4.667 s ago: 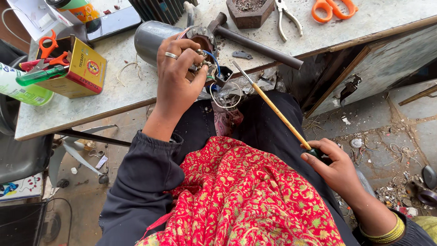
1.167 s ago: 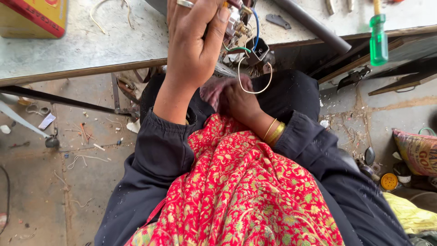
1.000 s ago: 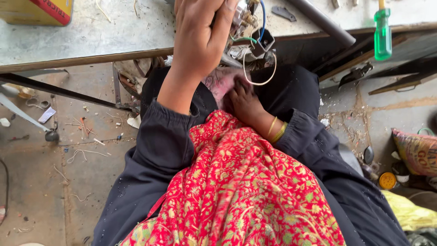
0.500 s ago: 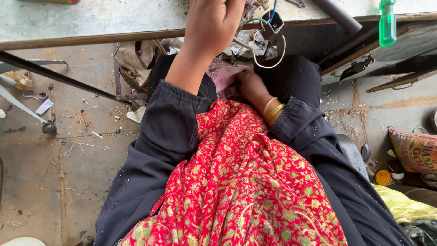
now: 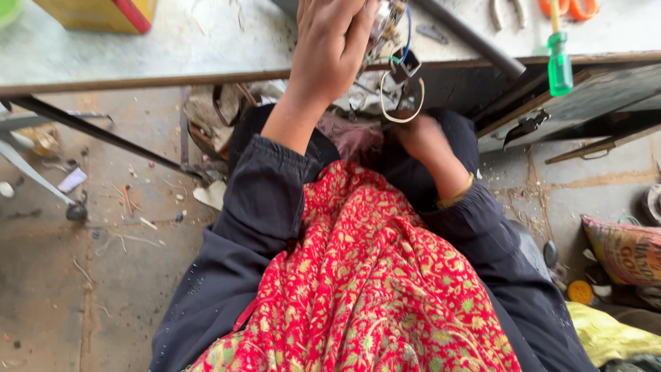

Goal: The person repairs an electrical motor by using a hammer to tap the housing, a screwdriver to adjust internal components, and pliers to manipulate wires. They repeatedly reposition the motor and tools on the workbench while working on the wiring.

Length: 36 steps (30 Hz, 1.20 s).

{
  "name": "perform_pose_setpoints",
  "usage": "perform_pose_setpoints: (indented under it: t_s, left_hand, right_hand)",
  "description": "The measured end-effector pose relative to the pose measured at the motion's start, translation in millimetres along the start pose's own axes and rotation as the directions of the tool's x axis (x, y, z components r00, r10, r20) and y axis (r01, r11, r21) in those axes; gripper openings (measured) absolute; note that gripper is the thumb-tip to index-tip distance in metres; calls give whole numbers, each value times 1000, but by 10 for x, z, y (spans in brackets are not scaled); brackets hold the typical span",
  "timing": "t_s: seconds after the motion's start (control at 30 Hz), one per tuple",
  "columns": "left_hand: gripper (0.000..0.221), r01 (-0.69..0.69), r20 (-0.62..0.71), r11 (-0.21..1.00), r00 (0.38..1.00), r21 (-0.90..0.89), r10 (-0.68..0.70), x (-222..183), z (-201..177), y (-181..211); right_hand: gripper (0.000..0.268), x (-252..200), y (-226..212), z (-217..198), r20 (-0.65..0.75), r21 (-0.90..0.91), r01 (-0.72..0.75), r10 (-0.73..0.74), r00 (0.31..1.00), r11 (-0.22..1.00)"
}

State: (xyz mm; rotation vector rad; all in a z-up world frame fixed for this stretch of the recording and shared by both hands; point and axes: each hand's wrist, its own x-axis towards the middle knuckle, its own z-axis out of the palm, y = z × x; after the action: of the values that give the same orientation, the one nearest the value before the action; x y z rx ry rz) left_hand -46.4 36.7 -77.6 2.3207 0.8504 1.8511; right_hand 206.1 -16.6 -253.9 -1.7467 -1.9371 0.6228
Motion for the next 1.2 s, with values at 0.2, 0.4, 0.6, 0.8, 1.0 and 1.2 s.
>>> perform_pose_setpoints:
  t_s: [0.2,0.4,0.6,0.8,1.0,1.2]
  left_hand:
    - [27,-10,46,999,999,-44,12,164,-130,178]
    - [38,117,117,993,986,-12,-115,350,-93,232]
    - [27,209,195,972,954,109,-227,578,-28,253]
    - [30,219,210,967,947,130,-243,631,-40,328]
    - [32,270,267,950,915,157,-304,639,-67,343]
    - [32,272,271,950,913,151,-304,640,-68,346]
  right_hand:
    - [24,-490,-951,-1039,-468,39,168,-131,874,985]
    - [11,-463,-1720,-1447,-500,182,406,-271,822,896]
    - [13,12,-2034,-1568,-517,-29,481,-425,743,876]
    - [16,174,-1903,-1397,-568,-40,467,-405,717,883]
    - [23,154,-1802,-1346,-529,-36,546,-480,700,837]
    - [28,199,-1759,-1441,-481,91,510,-411,775,855]
